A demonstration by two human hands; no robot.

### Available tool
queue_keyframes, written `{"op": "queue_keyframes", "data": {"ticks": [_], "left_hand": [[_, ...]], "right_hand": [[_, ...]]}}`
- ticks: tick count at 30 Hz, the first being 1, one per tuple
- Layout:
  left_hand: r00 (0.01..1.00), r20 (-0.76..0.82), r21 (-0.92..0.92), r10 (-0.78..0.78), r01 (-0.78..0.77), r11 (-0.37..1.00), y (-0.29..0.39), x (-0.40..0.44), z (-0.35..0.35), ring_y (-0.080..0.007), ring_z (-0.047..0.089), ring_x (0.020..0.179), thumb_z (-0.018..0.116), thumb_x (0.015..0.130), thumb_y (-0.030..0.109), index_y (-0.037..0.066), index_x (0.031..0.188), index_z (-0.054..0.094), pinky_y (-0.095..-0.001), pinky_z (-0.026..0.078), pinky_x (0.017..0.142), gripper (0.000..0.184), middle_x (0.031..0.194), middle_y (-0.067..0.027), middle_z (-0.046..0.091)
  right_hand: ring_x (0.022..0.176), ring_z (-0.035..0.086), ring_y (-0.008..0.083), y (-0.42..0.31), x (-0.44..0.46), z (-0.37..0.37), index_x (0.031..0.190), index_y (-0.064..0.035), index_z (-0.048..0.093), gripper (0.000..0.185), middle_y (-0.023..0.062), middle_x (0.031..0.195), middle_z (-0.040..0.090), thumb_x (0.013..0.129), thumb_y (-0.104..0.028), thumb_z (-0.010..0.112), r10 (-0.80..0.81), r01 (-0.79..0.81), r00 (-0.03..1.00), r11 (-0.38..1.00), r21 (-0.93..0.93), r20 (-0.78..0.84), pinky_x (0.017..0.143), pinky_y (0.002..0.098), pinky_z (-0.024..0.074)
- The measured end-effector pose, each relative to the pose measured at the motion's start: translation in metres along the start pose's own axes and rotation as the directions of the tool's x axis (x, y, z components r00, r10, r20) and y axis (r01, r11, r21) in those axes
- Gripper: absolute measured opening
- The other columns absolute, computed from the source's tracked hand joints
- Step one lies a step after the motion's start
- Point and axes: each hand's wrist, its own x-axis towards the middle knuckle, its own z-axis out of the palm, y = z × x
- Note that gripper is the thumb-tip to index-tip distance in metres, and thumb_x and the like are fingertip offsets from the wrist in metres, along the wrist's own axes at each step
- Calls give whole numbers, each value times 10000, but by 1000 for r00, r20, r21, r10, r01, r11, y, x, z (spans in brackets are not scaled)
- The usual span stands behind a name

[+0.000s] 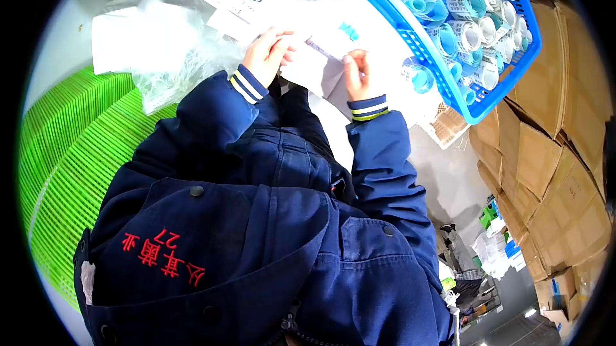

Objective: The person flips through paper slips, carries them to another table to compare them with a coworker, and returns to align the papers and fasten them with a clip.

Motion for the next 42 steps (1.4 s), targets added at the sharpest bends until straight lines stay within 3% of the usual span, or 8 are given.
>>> {"op": "queue_keyframes", "data": {"ticks": [3,7,12,21,29,31,37,42], "left_hand": [[994,105,-133,-7,21,991,1,4,3,-139,566,846,400,916,172,6,1114,453,-241,449,760,264,911,-90,567],[965,263,-39,20,-10,999,-11,8,9,-168,555,936,395,916,155,-14,1107,464,-271,437,821,265,1001,-106,559],[974,227,-112,1,25,993,-19,8,5,-187,545,977,393,913,142,-15,1141,450,-276,422,849,282,1045,-121,552],[952,266,-244,-154,221,944,-18,18,-8,-188,570,920,423,895,149,33,1007,451,-272,449,784,163,991,-124,567],[978,119,-61,-169,177,982,-18,2,-16,-99,558,706,525,836,85,16,944,502,-217,447,654,130,800,-54,580],[986,109,-105,-127,138,985,-26,-3,-15,-94,555,710,551,813,51,6,934,513,-204,442,642,136,797,-47,577],[997,37,133,-61,56,990,-31,-14,-14,-77,538,731,567,785,13,4,904,542,-201,436,677,122,785,-28,570],[998,30,145,-57,52,988,-24,-16,-13,-71,535,743,567,771,-6,8,899,548,-201,435,697,130,789,-22,567]], "right_hand": [[621,523,92,-18,13,-14,862,-26,529,77,40,694,563,823,-87,554,113,-113,993,994,1,-37,597,230,431],[615,496,80,-9,26,-19,880,-28,522,105,25,687,544,828,-112,557,129,-125,991,989,79,-46,595,218,416],[651,495,72,-5,38,-19,897,-6,492,110,31,713,559,842,-91,536,134,-101,983,966,238,-125,644,198,406],[600,514,88,1,48,-20,901,-15,508,126,49,706,581,833,-109,557,193,-103,958,921,376,-212,588,209,434],[569,500,96,7,51,-17,900,-13,503,127,62,715,572,833,-107,556,246,-125,948,872,473,-203,553,223,441],[565,499,99,8,51,-17,897,-12,500,124,68,719,570,835,-105,553,262,-130,946,846,517,-190,548,227,442],[571,512,109,11,52,-17,899,-10,491,128,81,743,571,839,-110,545,256,-142,950,862,488,-176,542,238,449],[579,535,123,9,53,-18,915,-26,476,132,74,709,570,856,-139,509,329,-190,923,839,509,-198,548,256,462]]}}
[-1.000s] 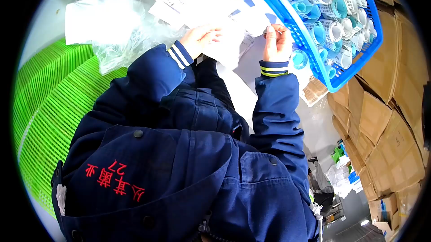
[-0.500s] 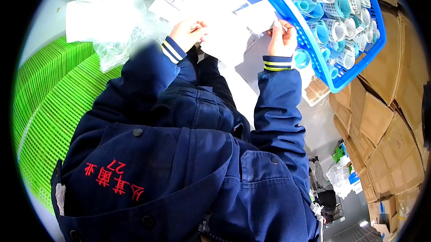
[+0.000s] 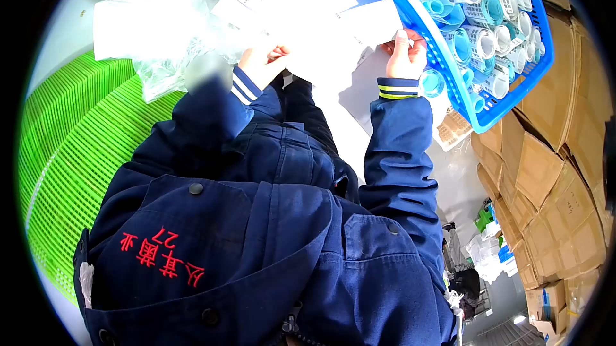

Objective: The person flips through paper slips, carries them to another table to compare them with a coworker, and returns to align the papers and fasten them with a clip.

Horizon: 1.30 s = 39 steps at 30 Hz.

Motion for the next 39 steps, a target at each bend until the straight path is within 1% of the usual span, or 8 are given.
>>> {"op": "queue_keyframes", "data": {"ticks": [16,18,25,27,29,31,33,39], "left_hand": [[998,47,-147,-29,36,989,-8,-6,0,-76,534,767,562,773,-35,16,901,537,-202,431,722,140,793,-20,558],[998,46,-108,-31,36,993,-9,-7,1,-76,534,762,565,771,-34,17,899,530,-202,431,718,143,789,-20,555],[995,38,-83,-95,98,992,-13,-10,1,-67,523,732,589,752,-24,25,875,508,-194,430,687,155,757,-14,535],[995,34,-69,-89,91,993,-11,-11,2,-65,522,732,593,749,-22,26,877,507,-194,429,685,161,757,-13,534],[996,30,-54,-82,83,995,-9,-12,1,-63,520,732,597,747,-21,26,878,507,-194,429,684,166,756,-12,533],[994,40,-94,-101,104,990,-7,-13,2,-62,520,731,600,747,-23,27,895,506,-193,428,689,182,756,-9,532],[995,46,-132,-93,99,986,-6,-12,3,-64,522,732,601,747,-25,28,904,506,-193,430,696,191,759,-9,533],[990,66,-235,-125,137,962,-15,-10,4,-82,533,787,600,747,-34,32,928,504,-208,433,742,215,816,-24,542]], "right_hand": [[632,578,167,5,1,-1,946,-24,445,150,110,792,566,866,-144,487,17,-17,1000,1000,12,-18,576,282,496],[714,603,214,5,1,-3,961,-29,430,178,134,861,566,858,-151,507,20,-20,1000,1000,-2,16,633,358,523],[703,598,209,7,0,-1,954,-27,437,173,125,852,561,854,-147,513,-9,9,1000,1000,8,6,632,352,520],[657,575,160,5,-2,1,932,-16,443,166,110,799,566,861,-151,507,-10,11,1000,999,40,-10,602,287,502],[654,573,157,5,-3,1,928,-16,444,162,109,798,566,860,-149,507,-15,15,1000,999,34,-12,603,288,502],[652,571,155,6,-3,0,923,-16,445,159,108,797,565,860,-148,508,-20,20,1000,999,28,-15,603,289,502],[698,592,204,8,-2,-2,948,-40,445,157,119,844,554,853,-144,514,-17,17,1000,1000,9,0,630,349,519],[686,584,194,9,-3,-2,937,-39,449,145,116,838,550,853,-138,512,-21,21,1000,1000,22,7,629,348,518]]}}
